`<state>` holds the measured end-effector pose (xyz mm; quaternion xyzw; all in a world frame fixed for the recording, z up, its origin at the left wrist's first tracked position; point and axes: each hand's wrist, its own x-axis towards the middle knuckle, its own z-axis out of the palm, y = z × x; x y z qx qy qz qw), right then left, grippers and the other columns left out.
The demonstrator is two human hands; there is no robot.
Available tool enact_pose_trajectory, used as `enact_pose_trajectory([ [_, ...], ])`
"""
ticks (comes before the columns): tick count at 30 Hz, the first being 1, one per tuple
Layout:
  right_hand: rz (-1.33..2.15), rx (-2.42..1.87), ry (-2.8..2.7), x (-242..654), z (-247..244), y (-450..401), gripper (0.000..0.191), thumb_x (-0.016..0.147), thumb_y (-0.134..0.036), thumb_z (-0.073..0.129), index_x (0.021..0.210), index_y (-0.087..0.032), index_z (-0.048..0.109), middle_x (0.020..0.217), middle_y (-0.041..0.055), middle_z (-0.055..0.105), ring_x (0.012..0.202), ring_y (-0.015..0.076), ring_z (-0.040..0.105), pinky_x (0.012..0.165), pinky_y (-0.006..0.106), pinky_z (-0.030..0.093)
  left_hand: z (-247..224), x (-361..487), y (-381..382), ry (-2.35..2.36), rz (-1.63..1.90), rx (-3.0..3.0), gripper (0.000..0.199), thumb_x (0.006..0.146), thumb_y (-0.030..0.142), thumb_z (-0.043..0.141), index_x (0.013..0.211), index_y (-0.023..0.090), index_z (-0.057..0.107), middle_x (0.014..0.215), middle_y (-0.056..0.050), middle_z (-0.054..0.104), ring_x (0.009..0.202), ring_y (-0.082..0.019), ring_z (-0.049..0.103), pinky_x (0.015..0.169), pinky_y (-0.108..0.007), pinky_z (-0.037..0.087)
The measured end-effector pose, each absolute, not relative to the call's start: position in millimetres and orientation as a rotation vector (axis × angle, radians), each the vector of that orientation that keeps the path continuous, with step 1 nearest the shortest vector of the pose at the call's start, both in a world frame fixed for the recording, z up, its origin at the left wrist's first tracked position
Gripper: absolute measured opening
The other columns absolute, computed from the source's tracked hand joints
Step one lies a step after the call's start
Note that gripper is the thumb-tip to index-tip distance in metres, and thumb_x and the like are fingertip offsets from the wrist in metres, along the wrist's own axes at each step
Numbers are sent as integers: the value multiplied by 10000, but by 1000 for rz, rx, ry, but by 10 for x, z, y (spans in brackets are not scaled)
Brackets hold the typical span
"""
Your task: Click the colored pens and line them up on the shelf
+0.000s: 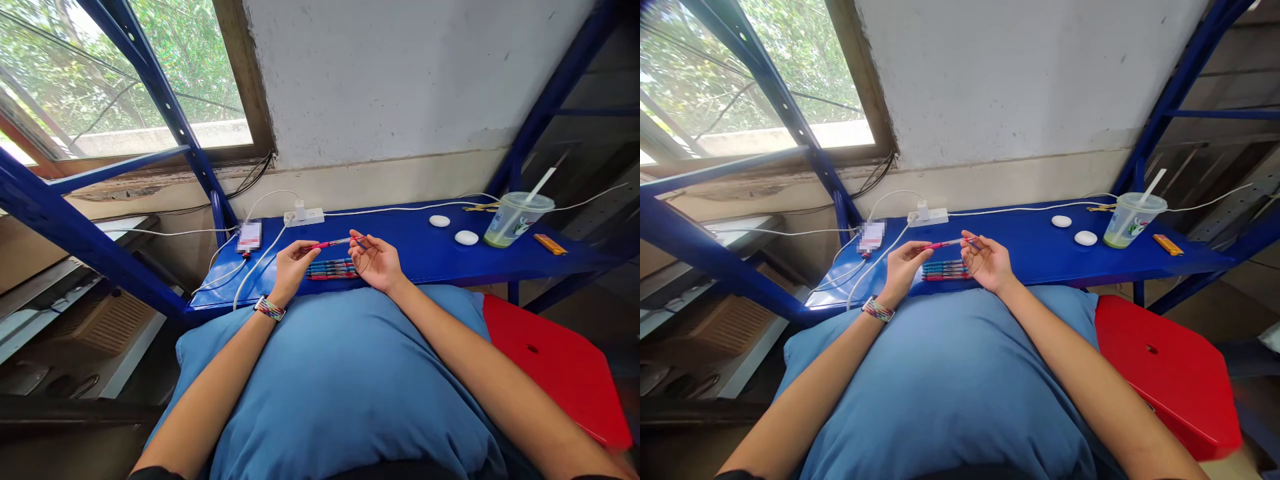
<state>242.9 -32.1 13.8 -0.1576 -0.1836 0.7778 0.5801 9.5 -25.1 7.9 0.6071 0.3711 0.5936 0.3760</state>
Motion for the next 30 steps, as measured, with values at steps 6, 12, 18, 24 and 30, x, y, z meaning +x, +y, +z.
enact_pose_trajectory([
  [6, 1806, -402, -422, 2423, 171, -361, 284, 992, -134, 526, 1175, -125, 743, 814, 88, 808, 678, 155, 772, 673, 218, 694, 84, 94, -254, 958, 1524, 1555, 354, 818, 468, 931, 1037, 203, 848, 1043, -91, 845, 985, -248, 786, 965, -415, 630],
  [12, 1805, -401, -419, 2421, 177, -371, 292, 1017, -195, 543, 1215, -131, 749, 866, 99, 824, 730, 171, 790, 699, 238, 708, 92, 92, -259, 977, 1519, 1575, 368, 826, 485, 921, 1046, 199, 845, 1048, -98, 845, 985, -254, 786, 964, -427, 635],
  [18, 1790, -419, -420, 2413, 158, -341, 233, 1009, -135, 571, 1164, -143, 745, 845, 83, 817, 707, 159, 791, 696, 229, 707, 89, 98, -258, 966, 1513, 1558, 362, 818, 473, 931, 1038, 198, 845, 1046, -96, 845, 994, -253, 785, 974, -421, 626],
  [24, 1794, -425, -483, 2432, 187, -358, 261, 1025, -171, 556, 1199, -149, 749, 855, 73, 831, 721, 160, 795, 718, 239, 703, 85, 87, -247, 964, 1512, 1560, 367, 823, 472, 926, 1046, 193, 843, 1049, -96, 841, 996, -253, 781, 979, -423, 620],
  [30, 1695, -546, -640, 2434, 220, -345, 314, 1054, -251, 539, 1213, -127, 779, 904, 111, 855, 699, 177, 782, 697, 271, 694, 65, 73, -198, 982, 1547, 1563, 363, 812, 477, 922, 1029, 197, 837, 1015, -88, 835, 970, -252, 779, 963, -428, 627],
])
